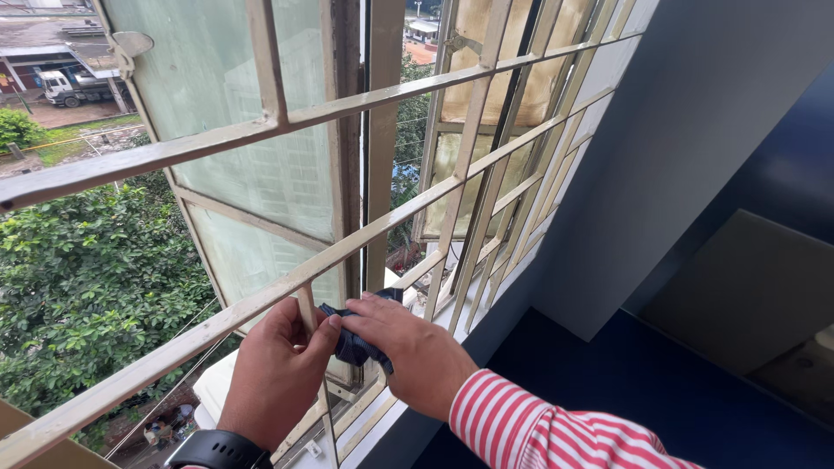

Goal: The person wipes the metal grilles of a window using a blue cloth. They systematically clean the vertical and horizontal bars, moving the cloth along the frame to remove dust and dirt.

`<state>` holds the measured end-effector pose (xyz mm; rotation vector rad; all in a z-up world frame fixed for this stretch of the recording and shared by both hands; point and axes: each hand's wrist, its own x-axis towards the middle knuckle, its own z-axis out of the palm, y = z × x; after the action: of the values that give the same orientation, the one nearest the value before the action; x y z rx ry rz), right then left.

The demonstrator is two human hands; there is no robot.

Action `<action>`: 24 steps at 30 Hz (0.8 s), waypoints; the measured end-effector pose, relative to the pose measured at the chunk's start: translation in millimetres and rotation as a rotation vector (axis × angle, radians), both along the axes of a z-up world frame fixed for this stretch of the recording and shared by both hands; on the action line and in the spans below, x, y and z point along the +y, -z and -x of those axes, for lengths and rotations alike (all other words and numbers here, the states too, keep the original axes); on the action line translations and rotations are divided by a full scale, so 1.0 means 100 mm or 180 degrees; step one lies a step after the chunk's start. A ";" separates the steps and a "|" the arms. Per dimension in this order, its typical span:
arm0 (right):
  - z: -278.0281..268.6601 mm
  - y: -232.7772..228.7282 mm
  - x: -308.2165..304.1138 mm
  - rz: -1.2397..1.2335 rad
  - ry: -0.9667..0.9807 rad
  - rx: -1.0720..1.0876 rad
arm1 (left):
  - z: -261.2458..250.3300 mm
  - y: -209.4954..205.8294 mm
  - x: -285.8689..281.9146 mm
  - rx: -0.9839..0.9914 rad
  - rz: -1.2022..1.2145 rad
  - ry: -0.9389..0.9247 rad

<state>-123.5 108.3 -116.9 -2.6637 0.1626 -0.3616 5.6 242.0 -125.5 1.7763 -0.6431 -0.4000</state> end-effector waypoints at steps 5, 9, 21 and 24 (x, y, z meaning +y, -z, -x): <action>-0.03 0.02 -0.19 0.0223 0.0243 -0.0135 | -0.04 0.07 -0.01 0.0030 0.0070 0.0081; -0.04 0.07 -0.17 0.0129 0.0367 -0.0154 | -0.04 0.10 -0.01 0.0005 0.0134 0.0104; 0.04 0.07 0.04 0.0108 -0.0100 -0.0277 | -0.04 0.08 -0.02 0.0071 0.0108 0.0071; 0.03 0.06 -0.01 -0.0029 -0.0172 -0.0270 | -0.04 0.06 -0.03 0.0129 0.0086 0.0076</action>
<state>-126.4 107.3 -123.4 -2.6324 0.0659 -0.4545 9.3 239.4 -131.9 1.7321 -0.6389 -0.4406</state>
